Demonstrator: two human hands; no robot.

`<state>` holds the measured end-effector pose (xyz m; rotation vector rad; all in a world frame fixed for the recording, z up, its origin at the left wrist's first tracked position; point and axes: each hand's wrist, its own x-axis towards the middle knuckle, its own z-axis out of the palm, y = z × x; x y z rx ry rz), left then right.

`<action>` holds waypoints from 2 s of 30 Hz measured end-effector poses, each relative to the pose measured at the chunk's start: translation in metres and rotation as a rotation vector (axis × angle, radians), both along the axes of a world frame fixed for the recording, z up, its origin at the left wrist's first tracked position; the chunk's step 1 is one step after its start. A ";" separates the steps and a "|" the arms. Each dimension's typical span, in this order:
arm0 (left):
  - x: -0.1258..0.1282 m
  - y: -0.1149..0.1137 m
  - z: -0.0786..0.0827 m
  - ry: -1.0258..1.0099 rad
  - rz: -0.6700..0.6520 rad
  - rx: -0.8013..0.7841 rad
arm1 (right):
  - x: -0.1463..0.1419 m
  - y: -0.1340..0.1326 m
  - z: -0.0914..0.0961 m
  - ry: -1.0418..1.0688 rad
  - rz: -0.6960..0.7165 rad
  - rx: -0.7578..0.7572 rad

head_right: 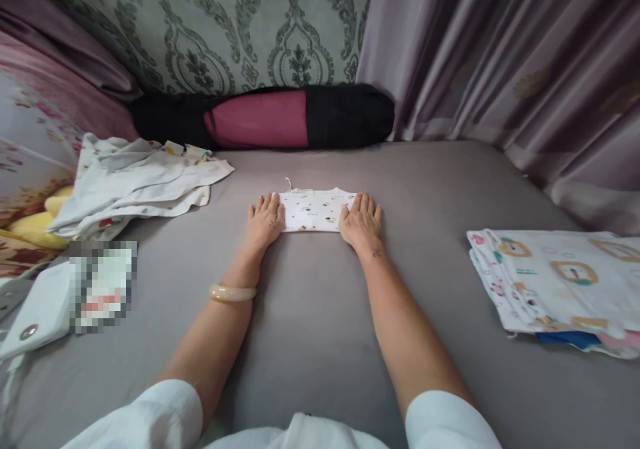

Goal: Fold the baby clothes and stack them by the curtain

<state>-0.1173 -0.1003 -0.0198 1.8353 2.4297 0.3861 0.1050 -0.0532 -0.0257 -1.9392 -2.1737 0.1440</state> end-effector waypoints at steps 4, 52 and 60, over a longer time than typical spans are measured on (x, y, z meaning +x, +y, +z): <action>-0.001 0.000 -0.002 -0.044 0.002 0.011 | 0.000 0.001 -0.002 0.025 -0.005 -0.016; -0.004 0.007 0.005 -0.307 0.292 0.318 | -0.047 -0.023 0.013 0.058 0.336 0.016; -0.011 0.011 0.002 -0.434 0.330 0.307 | -0.050 -0.023 0.005 -0.004 0.360 0.008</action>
